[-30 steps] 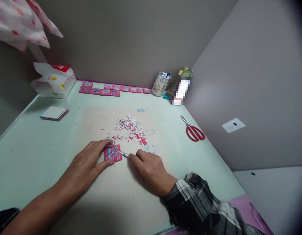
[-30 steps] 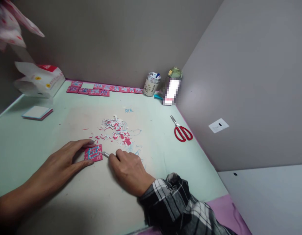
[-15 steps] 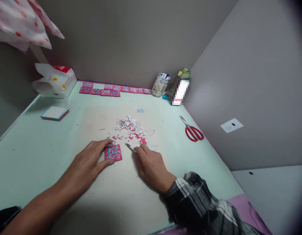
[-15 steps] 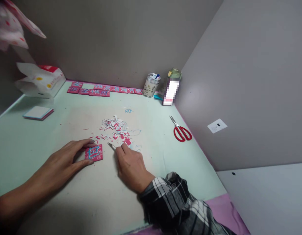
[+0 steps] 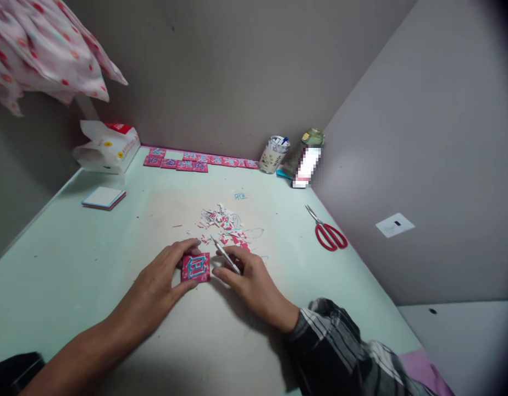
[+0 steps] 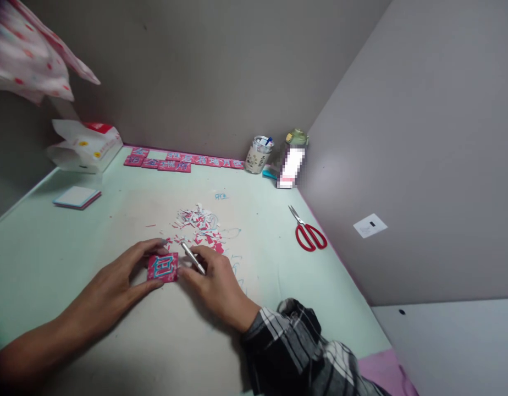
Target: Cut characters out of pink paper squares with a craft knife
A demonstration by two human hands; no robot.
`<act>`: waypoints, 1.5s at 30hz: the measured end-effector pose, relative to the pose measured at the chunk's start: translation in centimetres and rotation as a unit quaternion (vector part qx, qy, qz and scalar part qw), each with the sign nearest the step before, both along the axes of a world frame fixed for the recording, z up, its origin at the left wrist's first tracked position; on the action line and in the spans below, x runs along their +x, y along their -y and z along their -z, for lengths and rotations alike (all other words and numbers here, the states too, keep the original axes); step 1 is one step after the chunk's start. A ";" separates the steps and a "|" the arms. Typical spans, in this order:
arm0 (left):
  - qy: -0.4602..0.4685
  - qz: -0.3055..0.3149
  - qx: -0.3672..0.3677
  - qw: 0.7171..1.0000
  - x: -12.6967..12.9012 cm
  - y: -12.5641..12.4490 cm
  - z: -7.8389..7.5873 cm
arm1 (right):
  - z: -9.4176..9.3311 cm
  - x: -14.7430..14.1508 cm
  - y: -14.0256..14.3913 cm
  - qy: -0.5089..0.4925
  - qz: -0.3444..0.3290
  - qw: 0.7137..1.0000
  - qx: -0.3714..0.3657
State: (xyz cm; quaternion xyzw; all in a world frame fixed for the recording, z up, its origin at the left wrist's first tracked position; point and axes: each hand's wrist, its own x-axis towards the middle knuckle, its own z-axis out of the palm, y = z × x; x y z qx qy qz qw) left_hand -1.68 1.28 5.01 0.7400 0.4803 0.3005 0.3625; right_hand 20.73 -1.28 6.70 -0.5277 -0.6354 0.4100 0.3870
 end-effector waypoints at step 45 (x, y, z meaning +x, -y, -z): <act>-0.191 -0.055 0.113 0.974 -4.5 -26.3 -5.9 | 0.3 1.3 -1.3 -0.215 -0.008 0.967 -0.137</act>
